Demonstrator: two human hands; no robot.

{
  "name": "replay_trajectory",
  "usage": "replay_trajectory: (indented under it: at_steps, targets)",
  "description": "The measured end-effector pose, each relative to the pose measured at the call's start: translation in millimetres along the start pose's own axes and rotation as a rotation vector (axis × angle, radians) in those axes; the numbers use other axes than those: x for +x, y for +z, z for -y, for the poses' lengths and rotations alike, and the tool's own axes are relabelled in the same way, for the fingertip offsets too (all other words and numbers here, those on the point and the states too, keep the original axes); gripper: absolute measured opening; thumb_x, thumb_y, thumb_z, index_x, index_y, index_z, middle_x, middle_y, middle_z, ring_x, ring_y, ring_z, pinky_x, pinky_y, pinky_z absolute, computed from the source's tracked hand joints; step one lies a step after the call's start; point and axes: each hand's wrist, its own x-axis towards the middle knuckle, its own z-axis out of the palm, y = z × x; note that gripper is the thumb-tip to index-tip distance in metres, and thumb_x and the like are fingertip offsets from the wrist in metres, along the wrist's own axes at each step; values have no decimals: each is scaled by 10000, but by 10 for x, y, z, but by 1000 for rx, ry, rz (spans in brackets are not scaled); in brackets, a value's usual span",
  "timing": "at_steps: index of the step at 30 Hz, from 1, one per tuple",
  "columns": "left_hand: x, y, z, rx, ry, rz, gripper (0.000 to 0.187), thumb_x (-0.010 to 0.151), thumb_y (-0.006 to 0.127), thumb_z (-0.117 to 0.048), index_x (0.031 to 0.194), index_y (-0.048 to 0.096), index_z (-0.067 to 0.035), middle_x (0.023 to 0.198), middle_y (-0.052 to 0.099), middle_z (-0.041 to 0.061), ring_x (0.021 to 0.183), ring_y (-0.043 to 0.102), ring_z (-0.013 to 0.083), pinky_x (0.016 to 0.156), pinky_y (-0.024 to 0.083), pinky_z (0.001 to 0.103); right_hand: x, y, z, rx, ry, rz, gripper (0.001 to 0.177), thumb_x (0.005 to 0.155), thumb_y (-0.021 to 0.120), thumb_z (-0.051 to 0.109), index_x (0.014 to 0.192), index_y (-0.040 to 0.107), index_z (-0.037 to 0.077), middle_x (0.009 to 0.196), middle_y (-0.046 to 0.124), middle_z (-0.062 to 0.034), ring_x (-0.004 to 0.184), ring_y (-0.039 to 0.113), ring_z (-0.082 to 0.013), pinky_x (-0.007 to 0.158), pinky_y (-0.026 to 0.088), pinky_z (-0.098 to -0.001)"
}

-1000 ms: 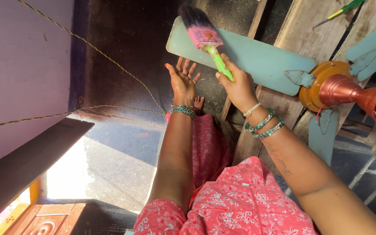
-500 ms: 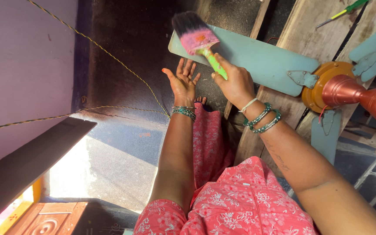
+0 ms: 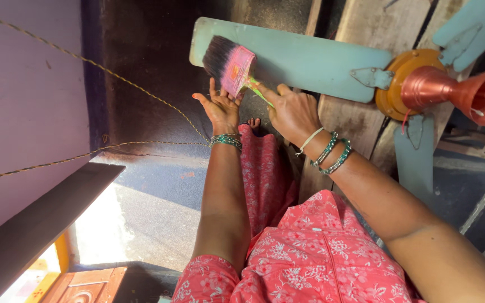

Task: The person cleans the blades of a ceiling fan with a brush, then uses a screwdriver to remove the fan blades and adjust the internal wiring. The fan is placed on a wooden workbench during the process.

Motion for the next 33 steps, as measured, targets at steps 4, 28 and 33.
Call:
replay_trajectory:
  at_steps: [4,28,33]
  targets:
    - [-125,86,177,114,-26,-10,1072,788,239,-929,1639,204,-277,1619,355,166,1457,372,381,1178,300,597,-304,-26,-316,-21,69,21,569,896,679,152,1433,620,332,844,630,-108,593,652,-343,564,533,-496]
    - [-683,587,2077,492,-282,68,978,873,260,-841,1628,188,-224,1566,474,159,1398,491,341,1145,348,621,-2871,-378,-2124,53,602,43,422,841,739,254,1254,744,336,903,746,-114,792,709,-363,713,559,-480]
    - [-743,613,2060,597,-317,77,984,879,278,-828,1629,161,-203,1553,486,165,1427,464,370,1154,332,633,-2689,-277,-2031,109,617,-261,477,901,738,264,1376,695,233,997,743,-131,831,696,-371,706,548,-482]
